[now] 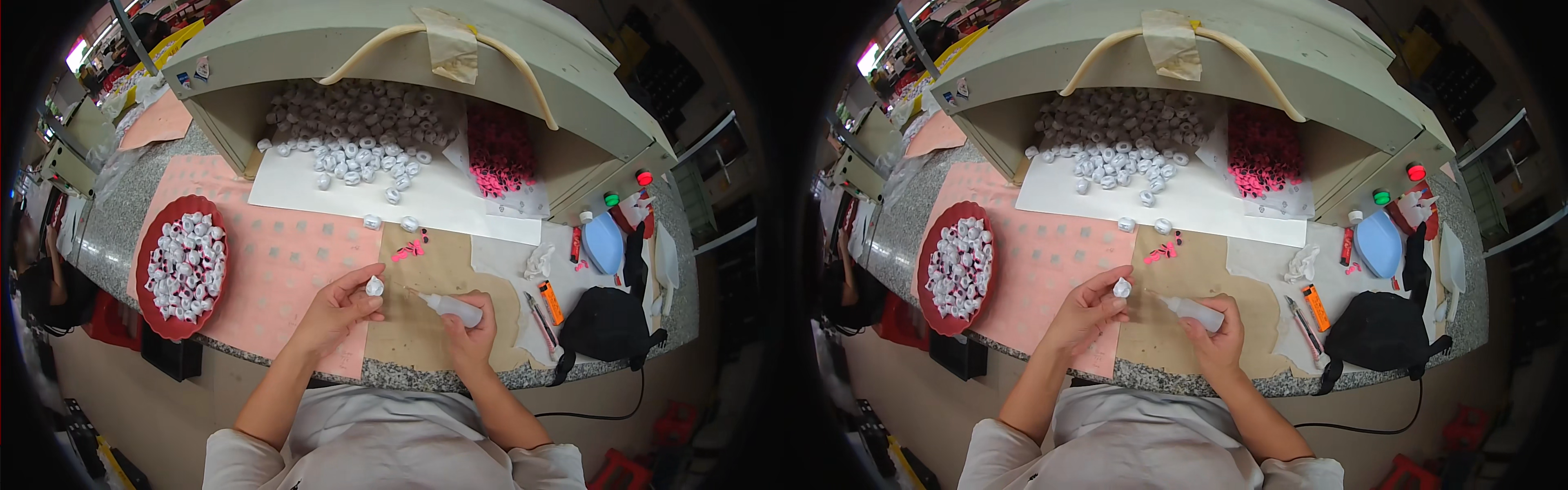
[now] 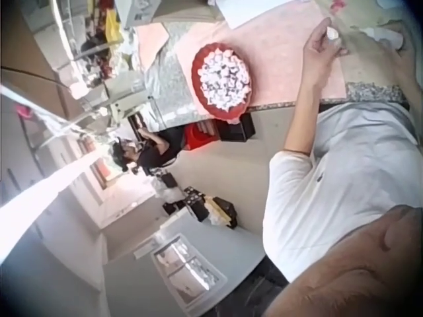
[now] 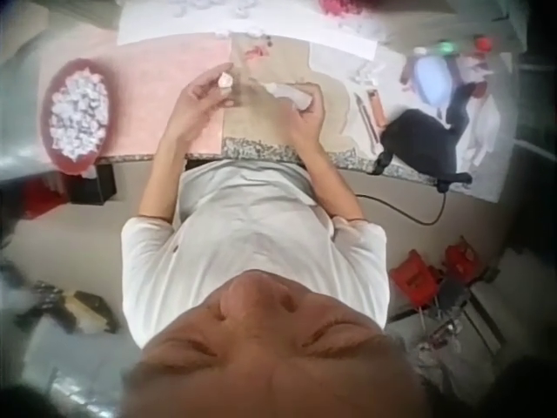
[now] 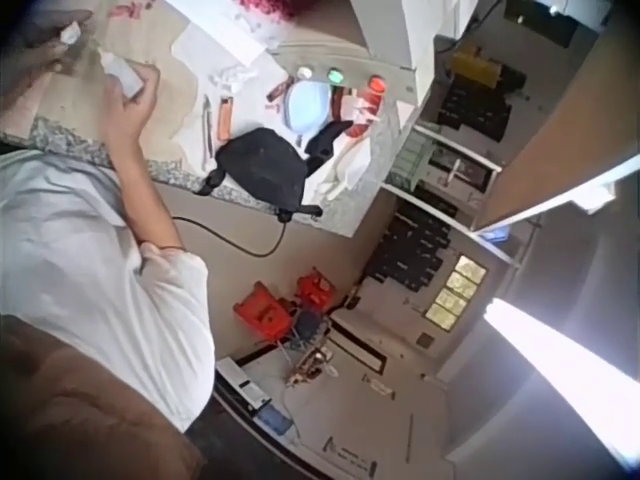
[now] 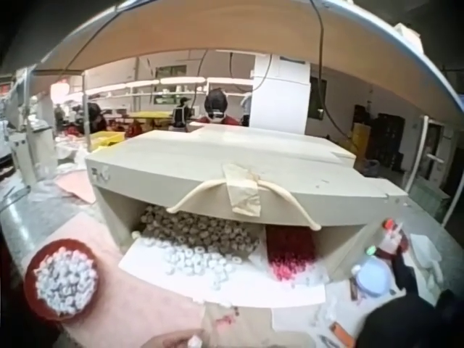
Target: Gluing small pink decorative pieces onto white plastic toy components.
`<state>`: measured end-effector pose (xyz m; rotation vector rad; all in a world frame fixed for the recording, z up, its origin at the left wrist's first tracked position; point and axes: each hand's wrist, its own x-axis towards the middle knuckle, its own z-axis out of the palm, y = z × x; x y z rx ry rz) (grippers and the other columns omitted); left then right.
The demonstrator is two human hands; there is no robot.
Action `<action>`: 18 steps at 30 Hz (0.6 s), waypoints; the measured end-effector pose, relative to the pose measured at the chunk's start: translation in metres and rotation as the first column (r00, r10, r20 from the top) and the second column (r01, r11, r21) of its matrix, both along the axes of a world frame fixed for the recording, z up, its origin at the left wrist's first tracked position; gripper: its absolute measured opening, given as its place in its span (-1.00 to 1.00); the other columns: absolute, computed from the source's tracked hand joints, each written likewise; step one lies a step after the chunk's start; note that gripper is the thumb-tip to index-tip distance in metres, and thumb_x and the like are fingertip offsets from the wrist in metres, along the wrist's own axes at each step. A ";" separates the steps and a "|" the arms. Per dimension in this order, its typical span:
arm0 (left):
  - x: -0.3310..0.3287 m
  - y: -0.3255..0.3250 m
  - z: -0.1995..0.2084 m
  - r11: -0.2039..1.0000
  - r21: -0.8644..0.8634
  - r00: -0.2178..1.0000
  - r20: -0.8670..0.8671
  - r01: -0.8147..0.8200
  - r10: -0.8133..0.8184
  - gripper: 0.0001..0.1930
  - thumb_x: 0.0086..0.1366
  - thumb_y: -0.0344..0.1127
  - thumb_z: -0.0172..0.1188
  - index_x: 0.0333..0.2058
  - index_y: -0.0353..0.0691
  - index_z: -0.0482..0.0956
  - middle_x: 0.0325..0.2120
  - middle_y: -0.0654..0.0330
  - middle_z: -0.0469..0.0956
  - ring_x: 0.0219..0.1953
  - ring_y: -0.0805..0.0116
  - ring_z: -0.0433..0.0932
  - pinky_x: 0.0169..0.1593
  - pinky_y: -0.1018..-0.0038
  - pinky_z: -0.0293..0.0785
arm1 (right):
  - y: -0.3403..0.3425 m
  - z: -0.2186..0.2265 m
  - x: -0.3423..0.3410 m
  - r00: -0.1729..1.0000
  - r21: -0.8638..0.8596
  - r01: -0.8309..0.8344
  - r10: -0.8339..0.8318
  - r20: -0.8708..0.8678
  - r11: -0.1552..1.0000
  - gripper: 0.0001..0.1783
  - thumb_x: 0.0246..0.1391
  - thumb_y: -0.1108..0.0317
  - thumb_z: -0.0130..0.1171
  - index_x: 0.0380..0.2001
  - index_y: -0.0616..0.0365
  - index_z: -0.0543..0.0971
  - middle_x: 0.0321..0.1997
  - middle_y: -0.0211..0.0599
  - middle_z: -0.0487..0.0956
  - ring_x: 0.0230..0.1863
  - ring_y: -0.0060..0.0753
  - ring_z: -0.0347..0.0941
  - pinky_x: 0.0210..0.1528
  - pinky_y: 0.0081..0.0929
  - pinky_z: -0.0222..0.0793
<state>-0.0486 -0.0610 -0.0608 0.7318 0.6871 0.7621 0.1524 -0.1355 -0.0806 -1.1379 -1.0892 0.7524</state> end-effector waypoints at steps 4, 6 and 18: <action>0.009 -0.001 -0.011 0.973 0.232 0.982 -0.178 -0.012 0.055 -0.53 0.21 -0.57 0.12 0.11 -0.26 0.34 -0.19 0.25 0.47 -0.20 0.54 0.49 -0.07 0.57 0.49 | 0.001 -0.008 0.000 0.999 0.026 0.051 -0.051 0.013 0.998 -0.78 0.02 0.46 0.18 -0.29 0.23 0.38 -0.40 -0.36 0.40 -0.43 -0.59 0.29 -0.36 -0.66 0.24; 0.011 0.000 -0.018 0.960 0.278 0.978 -0.199 -0.009 0.067 -0.56 0.20 -0.58 0.12 0.08 -0.27 0.37 -0.17 0.25 0.45 -0.19 0.53 0.49 -0.07 0.57 0.48 | 0.001 -0.011 -0.001 0.996 0.051 0.066 -0.068 0.052 0.997 -0.77 0.00 0.46 0.20 -0.29 0.25 0.38 -0.41 -0.34 0.40 -0.43 -0.57 0.30 -0.37 -0.64 0.25; 0.016 0.002 -0.026 0.907 0.416 0.939 -0.281 -0.067 0.199 -0.65 0.20 -0.59 0.12 -0.01 -0.32 0.44 -0.11 0.19 0.39 -0.10 0.44 0.51 -0.06 0.58 0.50 | 0.009 -0.014 -0.008 0.941 0.082 0.030 -0.056 0.334 0.996 -0.78 -0.03 0.48 0.16 -0.31 0.26 0.38 -0.42 -0.25 0.43 -0.43 -0.50 0.29 -0.37 -0.58 0.24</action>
